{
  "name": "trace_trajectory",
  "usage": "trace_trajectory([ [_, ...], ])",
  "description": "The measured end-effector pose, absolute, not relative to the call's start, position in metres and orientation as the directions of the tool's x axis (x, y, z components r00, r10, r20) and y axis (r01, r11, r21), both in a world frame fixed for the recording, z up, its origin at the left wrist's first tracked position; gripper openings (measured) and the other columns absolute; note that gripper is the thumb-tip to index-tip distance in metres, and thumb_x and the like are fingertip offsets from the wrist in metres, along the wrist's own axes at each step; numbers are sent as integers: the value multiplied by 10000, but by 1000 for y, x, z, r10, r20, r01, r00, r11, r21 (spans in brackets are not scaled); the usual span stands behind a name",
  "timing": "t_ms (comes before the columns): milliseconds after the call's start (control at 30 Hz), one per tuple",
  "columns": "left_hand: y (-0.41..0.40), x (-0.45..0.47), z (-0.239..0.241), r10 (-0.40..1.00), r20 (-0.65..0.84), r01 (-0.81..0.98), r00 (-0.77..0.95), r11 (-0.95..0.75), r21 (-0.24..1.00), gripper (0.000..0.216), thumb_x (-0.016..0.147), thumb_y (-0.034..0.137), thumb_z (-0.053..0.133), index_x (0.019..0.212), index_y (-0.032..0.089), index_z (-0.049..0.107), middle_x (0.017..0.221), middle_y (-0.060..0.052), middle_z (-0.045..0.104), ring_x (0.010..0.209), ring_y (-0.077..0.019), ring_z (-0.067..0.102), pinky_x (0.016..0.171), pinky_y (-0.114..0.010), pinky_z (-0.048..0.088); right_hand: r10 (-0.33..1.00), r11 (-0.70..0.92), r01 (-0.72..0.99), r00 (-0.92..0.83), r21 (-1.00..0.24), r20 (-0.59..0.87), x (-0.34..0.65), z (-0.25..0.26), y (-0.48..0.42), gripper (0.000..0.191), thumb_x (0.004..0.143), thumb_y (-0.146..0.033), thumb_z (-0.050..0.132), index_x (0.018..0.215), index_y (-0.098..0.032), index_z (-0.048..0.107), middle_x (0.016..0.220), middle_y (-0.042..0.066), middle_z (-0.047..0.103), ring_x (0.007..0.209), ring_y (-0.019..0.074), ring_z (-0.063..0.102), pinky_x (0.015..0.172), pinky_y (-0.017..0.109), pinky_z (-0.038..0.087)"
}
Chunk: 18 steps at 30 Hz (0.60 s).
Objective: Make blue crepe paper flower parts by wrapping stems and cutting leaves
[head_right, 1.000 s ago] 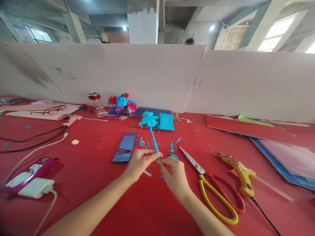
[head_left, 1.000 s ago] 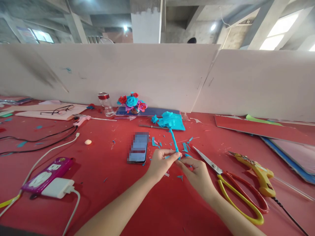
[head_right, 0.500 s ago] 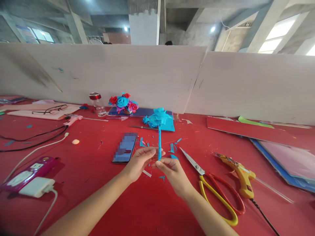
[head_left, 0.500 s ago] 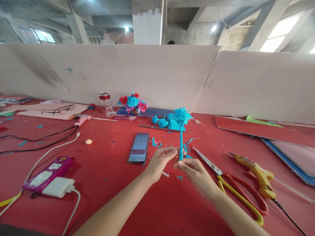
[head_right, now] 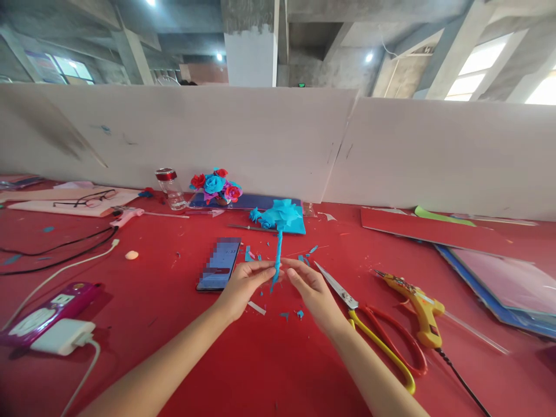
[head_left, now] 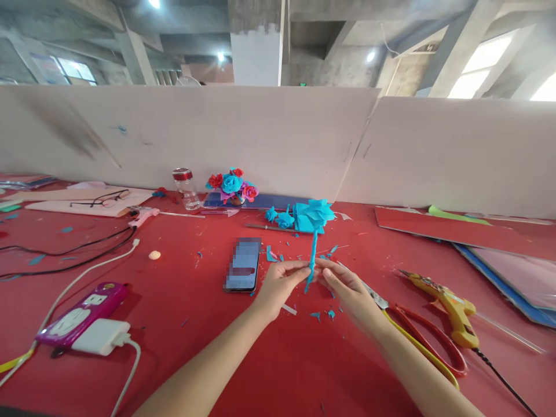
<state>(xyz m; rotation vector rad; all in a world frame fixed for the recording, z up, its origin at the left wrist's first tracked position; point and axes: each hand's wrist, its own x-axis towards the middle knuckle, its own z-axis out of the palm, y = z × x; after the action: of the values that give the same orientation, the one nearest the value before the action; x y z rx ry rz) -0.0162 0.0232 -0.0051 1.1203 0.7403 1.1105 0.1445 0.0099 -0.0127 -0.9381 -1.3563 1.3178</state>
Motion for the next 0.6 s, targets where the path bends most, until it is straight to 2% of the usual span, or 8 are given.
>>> trace_trajectory([
  [133,20,-10,-12,933,47,-294,357,65,954,253,735,297,664,957,182,704,878,-55,725,829,-189,656,825,-311,481,963,145,-49,-224,-988,153,142,-12,10,264,824,-398,596,1029,-247,667,984,36,669,860,181,580,814,314,432],
  [333,20,-4,-22,943,12,-255,334,78,964,287,778,398,586,917,170,692,904,-75,709,879,-208,641,844,-340,465,987,107,-97,-111,-989,118,141,-12,10,226,774,-419,639,889,-239,712,809,19,697,731,164,605,725,284,464],
  [500,25,-9,-25,990,93,-135,109,-78,988,246,813,358,505,914,177,637,985,-84,668,940,-204,605,831,-312,448,989,145,-23,-18,-989,145,147,-9,14,258,712,-438,692,839,-216,720,759,24,694,733,180,603,692,281,455],
  [600,29,-11,-29,994,103,-88,39,-100,991,217,810,308,484,935,173,599,922,-75,658,881,-189,602,777,-290,446,984,177,26,9,-984,177,154,1,23,309,700,-467,687,859,-204,714,798,37,698,770,204,611,741,317,459],
])
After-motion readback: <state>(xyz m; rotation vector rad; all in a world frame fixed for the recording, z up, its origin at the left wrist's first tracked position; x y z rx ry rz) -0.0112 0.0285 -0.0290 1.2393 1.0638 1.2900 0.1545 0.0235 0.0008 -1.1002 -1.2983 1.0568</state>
